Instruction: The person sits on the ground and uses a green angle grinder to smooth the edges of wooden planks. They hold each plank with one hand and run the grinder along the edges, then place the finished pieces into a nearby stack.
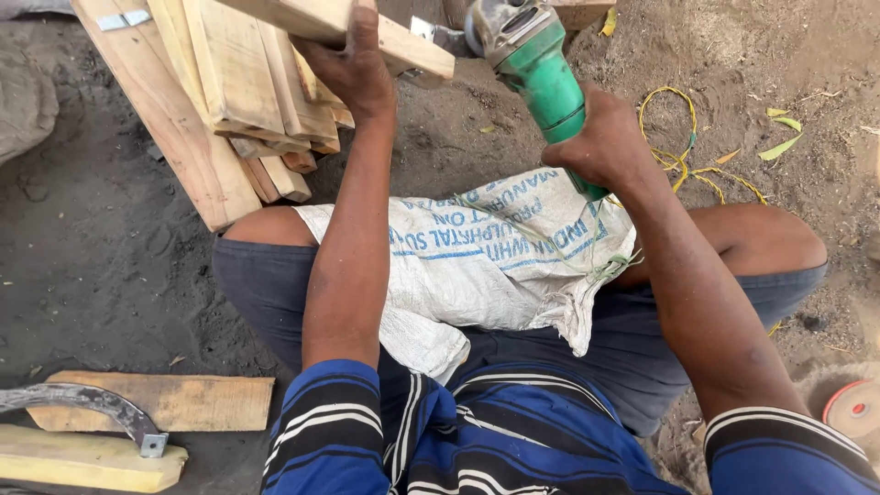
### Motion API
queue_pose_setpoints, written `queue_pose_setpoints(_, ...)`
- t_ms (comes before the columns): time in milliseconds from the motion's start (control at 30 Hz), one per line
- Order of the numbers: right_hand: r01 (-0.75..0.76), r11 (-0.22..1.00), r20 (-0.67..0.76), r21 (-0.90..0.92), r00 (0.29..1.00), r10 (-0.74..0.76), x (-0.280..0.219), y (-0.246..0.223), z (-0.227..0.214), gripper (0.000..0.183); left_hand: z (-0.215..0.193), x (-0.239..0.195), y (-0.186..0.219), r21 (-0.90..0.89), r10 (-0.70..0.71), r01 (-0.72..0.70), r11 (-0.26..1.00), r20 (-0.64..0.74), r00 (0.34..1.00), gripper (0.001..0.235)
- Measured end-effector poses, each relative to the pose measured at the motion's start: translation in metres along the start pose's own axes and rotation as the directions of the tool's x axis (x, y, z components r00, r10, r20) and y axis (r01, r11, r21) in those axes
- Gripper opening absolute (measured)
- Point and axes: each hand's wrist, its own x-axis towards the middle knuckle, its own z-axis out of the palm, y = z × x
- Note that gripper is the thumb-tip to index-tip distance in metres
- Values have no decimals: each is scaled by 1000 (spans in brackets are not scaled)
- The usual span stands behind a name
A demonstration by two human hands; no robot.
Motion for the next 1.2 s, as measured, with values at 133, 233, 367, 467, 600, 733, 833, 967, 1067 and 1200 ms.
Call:
queue_pose_setpoints(133,-126,992,5,25,992,126,20,15,-14,75,-2,7,-4,46,34,-34,998,9,999,110)
queue_pose_setpoints(233,-71,996,-30,-46,997,70,37,29,-27,76,1,9,-1,16,6,-6,1000,29,1000,110)
queue_pose_setpoints(367,-60,984,-42,-165,998,54,58,48,-31,74,1,10,3,-61,-32,35,998,46,998,109)
queue_pose_setpoints(467,28,979,-90,-200,995,-47,82,67,-39,76,1,9,4,-48,-83,85,995,43,996,106)
queue_pose_setpoints(600,60,979,-122,-197,989,-85,113,86,-48,73,2,12,4,-31,-101,103,994,57,993,106)
queue_pose_setpoints(733,-109,952,21,-288,993,120,139,70,-60,49,4,9,7,-29,-116,118,993,64,991,105)
queue_pose_setpoints(833,-302,946,-11,-122,953,303,119,50,-60,71,5,10,4,-42,-155,158,987,58,986,106)
queue_pose_setpoints(967,-37,997,58,-66,997,41,55,33,-36,72,3,7,-5,-35,-122,123,992,27,992,104)
queue_pose_setpoints(1067,72,997,52,-40,996,-70,24,31,-12,63,0,4,-8,-6,-112,113,994,46,993,110)
queue_pose_setpoints(1200,-87,992,50,-91,994,92,27,30,-6,66,2,7,-2,-52,-191,193,980,40,981,102)
